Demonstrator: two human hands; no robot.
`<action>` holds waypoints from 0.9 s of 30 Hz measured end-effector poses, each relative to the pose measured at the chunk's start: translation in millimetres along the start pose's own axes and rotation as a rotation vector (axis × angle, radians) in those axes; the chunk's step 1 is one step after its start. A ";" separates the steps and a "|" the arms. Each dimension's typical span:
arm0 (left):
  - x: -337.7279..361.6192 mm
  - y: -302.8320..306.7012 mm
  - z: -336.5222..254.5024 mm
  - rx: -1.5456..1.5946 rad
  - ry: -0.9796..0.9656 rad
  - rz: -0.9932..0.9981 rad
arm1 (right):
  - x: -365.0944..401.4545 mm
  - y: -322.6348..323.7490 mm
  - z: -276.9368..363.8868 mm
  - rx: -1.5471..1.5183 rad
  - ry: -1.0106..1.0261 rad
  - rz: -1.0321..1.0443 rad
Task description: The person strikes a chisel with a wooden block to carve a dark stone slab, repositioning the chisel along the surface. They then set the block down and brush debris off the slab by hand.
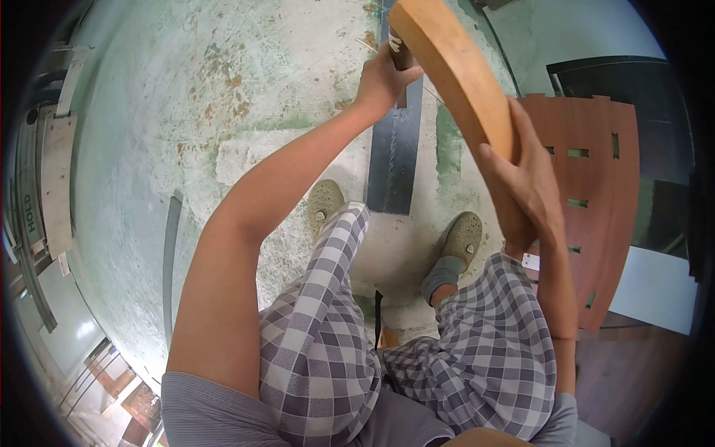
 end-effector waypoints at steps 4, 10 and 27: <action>6.4 -1.5 0.3 0.038 0.032 0.093 | 10.7 14.0 9.8 -0.162 0.260 -0.232; 7.2 -2.2 1.4 0.051 0.034 -0.006 | -5.3 -11.6 -9.0 0.059 0.065 -0.012; 14.4 10.2 8.1 0.076 0.110 -0.014 | 15.4 -8.6 -27.3 -0.077 0.042 -0.088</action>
Point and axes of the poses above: each hand's wrist, its own x-axis away from the middle knuckle, its own y-axis out of the back of the hand, z = x × y, the point moved 4 cm from there along -x, towards the middle knuckle, and after that the axes turned 6 degrees about -z, right-handed, at the moved point
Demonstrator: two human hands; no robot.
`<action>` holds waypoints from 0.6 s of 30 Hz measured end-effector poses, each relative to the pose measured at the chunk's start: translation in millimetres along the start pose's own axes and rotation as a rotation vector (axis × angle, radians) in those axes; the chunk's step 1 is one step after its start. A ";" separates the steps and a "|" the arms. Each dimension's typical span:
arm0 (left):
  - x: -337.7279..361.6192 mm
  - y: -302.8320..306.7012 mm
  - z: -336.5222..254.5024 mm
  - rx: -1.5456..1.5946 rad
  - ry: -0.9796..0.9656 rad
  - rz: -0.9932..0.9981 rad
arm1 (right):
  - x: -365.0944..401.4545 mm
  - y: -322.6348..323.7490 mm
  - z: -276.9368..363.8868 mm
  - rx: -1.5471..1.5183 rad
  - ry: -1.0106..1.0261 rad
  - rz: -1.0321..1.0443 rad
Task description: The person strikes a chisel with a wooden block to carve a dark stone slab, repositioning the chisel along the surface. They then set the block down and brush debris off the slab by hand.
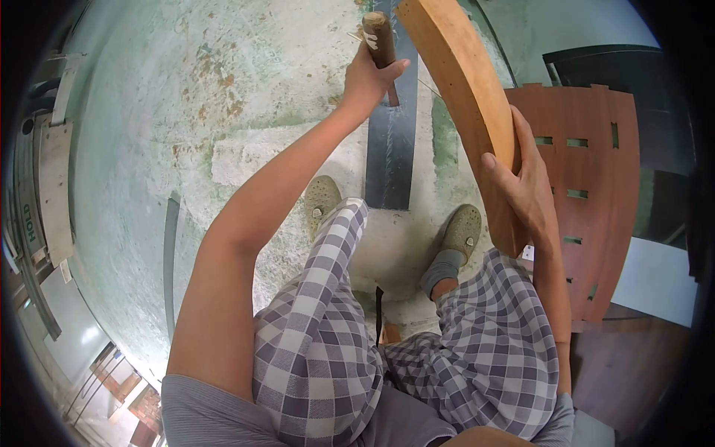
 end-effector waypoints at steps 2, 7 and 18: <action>-0.1 1.8 2.8 -0.009 0.038 0.084 | 0.0 1.0 -4.7 0.010 -0.046 0.023; 27.6 12.9 -6.8 0.044 0.072 0.298 | 11.3 -2.9 -9.4 -0.037 0.002 0.000; 57.6 31.0 0.9 0.378 -0.032 0.685 | 51.4 -37.2 16.1 0.199 0.423 0.171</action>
Point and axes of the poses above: each hand's wrist, its own x-axis away from the middle knuckle, its own y-axis out of the back of the hand, z = x × y, the point moved 4 cm from there along -x, towards the middle knuckle, and after that the axes turned 6 degrees about -z, right-handed, at the moved point
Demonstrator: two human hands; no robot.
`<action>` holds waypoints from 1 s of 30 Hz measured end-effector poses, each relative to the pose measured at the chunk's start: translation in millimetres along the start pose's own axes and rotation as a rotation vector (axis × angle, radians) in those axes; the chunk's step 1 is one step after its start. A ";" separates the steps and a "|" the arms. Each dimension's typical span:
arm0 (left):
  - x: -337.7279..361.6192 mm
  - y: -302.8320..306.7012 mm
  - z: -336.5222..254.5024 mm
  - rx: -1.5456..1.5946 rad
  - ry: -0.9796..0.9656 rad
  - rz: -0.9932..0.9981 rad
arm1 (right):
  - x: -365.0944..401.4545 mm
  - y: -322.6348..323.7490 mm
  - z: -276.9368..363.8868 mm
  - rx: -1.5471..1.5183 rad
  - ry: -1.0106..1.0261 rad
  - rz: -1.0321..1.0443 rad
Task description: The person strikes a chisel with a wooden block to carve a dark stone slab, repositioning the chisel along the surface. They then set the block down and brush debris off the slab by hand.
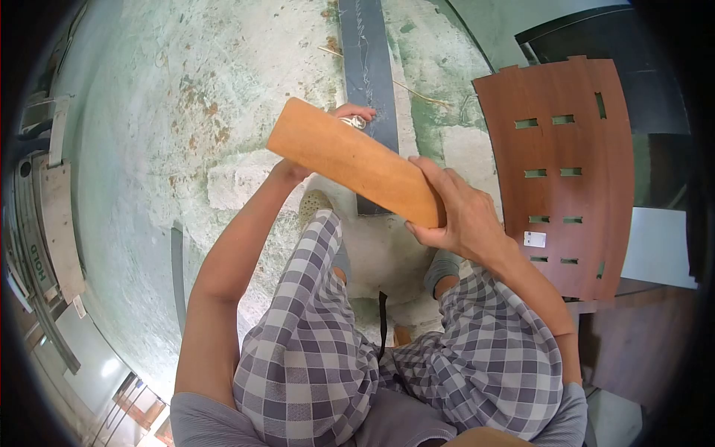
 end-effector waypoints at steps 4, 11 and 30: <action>5.0 -3.7 -1.8 -0.116 -0.037 -0.003 | 6.5 13.3 18.8 -0.071 0.025 0.078; 8.9 -3.6 -4.2 -0.072 0.000 0.027 | -1.9 -1.8 3.9 0.027 -0.029 0.088; 23.0 -17.3 5.1 -0.245 -0.029 -0.150 | 19.8 -5.3 -1.4 -0.052 0.035 0.056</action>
Point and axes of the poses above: each hand's wrist, its own x-axis away from the middle knuckle, its own y-axis out of the back of the hand, z = x × y, the point moved 4 cm from there along -x, towards the middle knuckle, and after that the axes turned 6 degrees about -z, right-handed, at the moved point
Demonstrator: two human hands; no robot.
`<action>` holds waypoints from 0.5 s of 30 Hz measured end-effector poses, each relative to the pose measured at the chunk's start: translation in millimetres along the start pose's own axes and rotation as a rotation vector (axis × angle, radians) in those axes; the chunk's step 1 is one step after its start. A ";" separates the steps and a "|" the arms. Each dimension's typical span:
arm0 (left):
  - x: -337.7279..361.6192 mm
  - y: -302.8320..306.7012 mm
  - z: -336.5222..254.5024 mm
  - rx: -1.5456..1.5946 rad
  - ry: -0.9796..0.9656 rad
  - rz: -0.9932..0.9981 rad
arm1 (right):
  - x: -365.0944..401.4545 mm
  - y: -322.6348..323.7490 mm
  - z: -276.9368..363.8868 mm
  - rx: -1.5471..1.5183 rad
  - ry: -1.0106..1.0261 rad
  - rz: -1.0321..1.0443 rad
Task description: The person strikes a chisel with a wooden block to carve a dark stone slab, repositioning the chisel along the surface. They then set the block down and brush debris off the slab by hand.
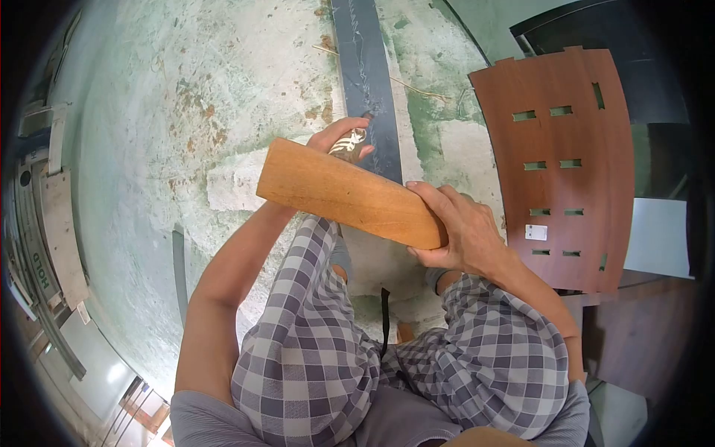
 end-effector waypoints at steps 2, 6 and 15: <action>1.2 -5.4 -6.6 0.030 0.020 -0.043 | 1.7 -1.0 -0.6 0.002 0.000 0.001; -1.6 -12.7 -2.9 -0.056 -0.066 -0.214 | 4.7 -0.1 1.8 -0.011 0.034 -0.020; -2.7 -22.9 2.1 -0.249 -0.213 -0.293 | 12.0 5.8 4.1 -0.042 0.252 -0.147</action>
Point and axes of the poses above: each hand's wrist, its own x-axis away from the middle knuckle, its own y-axis out of the back of the hand, z = x × y, the point moved 4 cm from there along -x, towards the middle knuckle, and after that the axes turned 6 degrees about -z, right-handed, at the moved point
